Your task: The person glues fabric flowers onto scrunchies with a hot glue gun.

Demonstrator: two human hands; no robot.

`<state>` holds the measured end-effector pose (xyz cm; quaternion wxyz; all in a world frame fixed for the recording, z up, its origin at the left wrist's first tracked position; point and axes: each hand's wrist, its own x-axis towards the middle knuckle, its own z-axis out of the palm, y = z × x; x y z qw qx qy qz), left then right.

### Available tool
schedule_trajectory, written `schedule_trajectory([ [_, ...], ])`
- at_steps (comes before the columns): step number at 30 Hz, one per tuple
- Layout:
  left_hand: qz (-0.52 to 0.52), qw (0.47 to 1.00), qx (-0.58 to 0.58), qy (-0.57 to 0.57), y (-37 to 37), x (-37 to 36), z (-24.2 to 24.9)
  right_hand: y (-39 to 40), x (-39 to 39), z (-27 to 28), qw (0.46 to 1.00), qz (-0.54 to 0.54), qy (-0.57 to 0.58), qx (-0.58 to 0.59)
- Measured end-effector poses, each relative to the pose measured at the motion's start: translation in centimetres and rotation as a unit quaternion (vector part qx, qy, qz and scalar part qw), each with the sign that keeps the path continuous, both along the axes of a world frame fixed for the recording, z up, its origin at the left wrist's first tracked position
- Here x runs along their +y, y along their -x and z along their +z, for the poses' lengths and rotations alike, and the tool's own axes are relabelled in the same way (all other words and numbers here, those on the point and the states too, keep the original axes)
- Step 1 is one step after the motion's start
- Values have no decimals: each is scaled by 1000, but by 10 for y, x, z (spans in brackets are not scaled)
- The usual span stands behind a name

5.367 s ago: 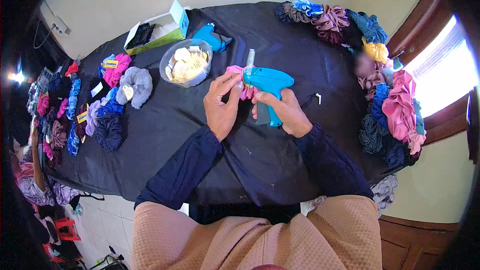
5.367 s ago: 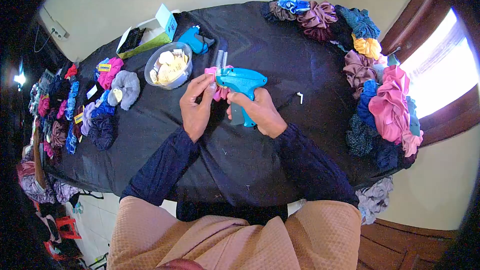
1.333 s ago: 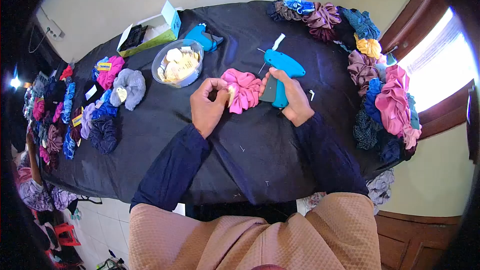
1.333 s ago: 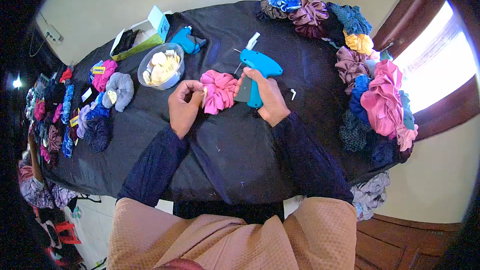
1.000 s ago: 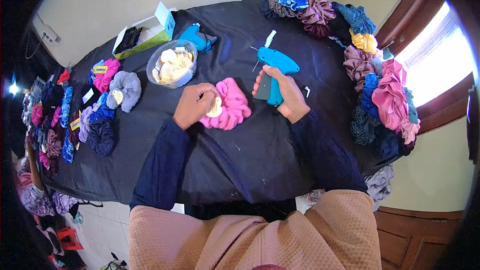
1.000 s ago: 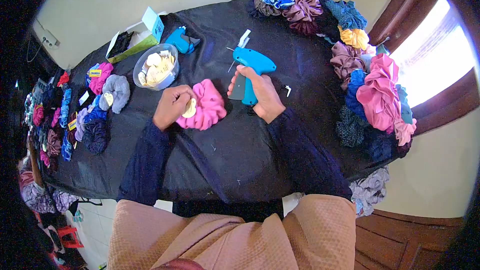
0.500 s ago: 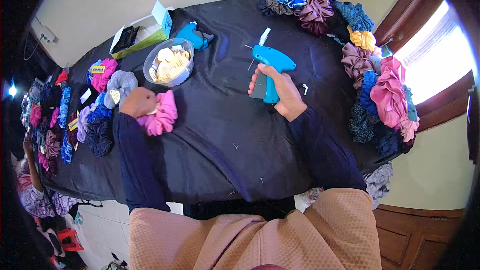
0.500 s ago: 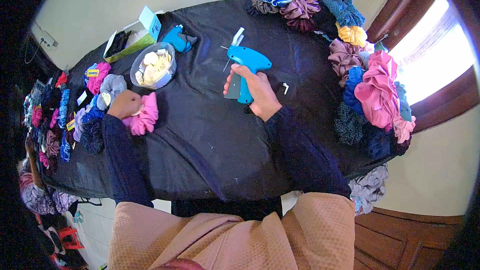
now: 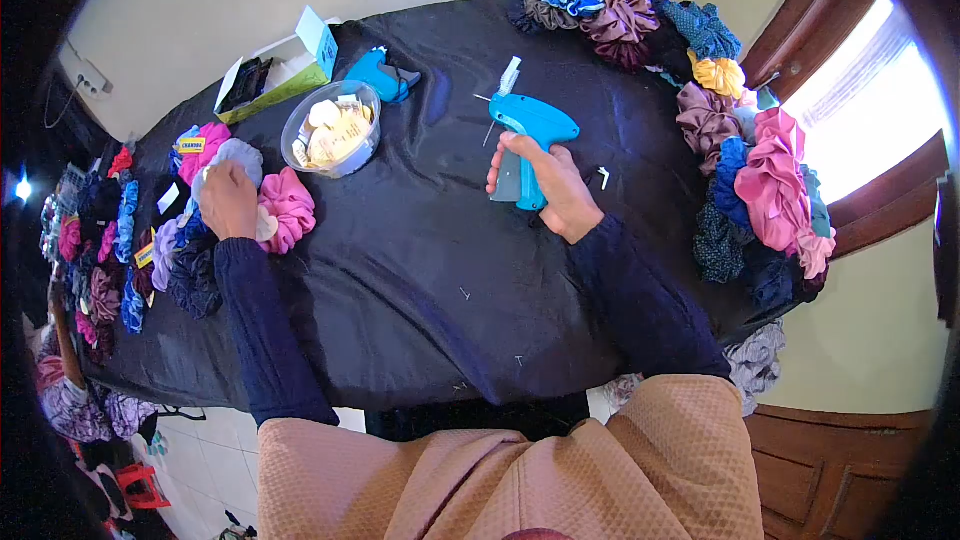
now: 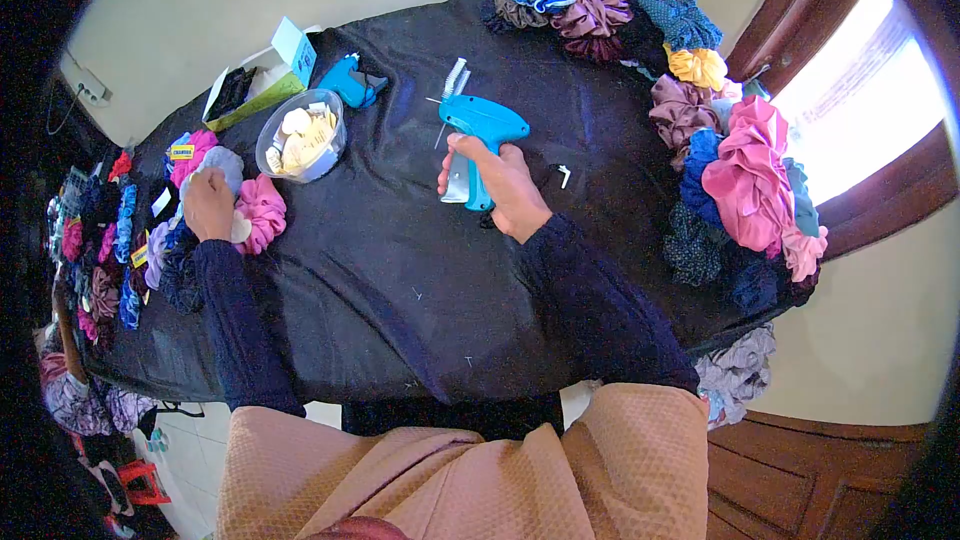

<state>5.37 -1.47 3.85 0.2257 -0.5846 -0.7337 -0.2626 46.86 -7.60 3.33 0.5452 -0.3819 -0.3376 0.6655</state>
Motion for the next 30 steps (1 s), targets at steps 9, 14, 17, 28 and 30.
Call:
schedule_trajectory([
  [9, -376, 898, -68, -221, -109, -30, 28, 0, 1, -3, 1000, 1, -19, -2],
  [14, -523, 843, -100, -78, -160, -41, -7, -6, 4, -4, 997, -42, -31, -50],
  [17, -556, 825, -100, -17, -168, -40, -18, -14, 10, 2, 910, -265, -173, -267],
  [28, -524, 838, -147, 43, -164, -36, -23, -115, -9, 85, 227, -643, -328, -653],
  [30, -527, 837, -143, 41, -164, -35, -23, -133, -13, 83, 202, -671, -292, -651],
])
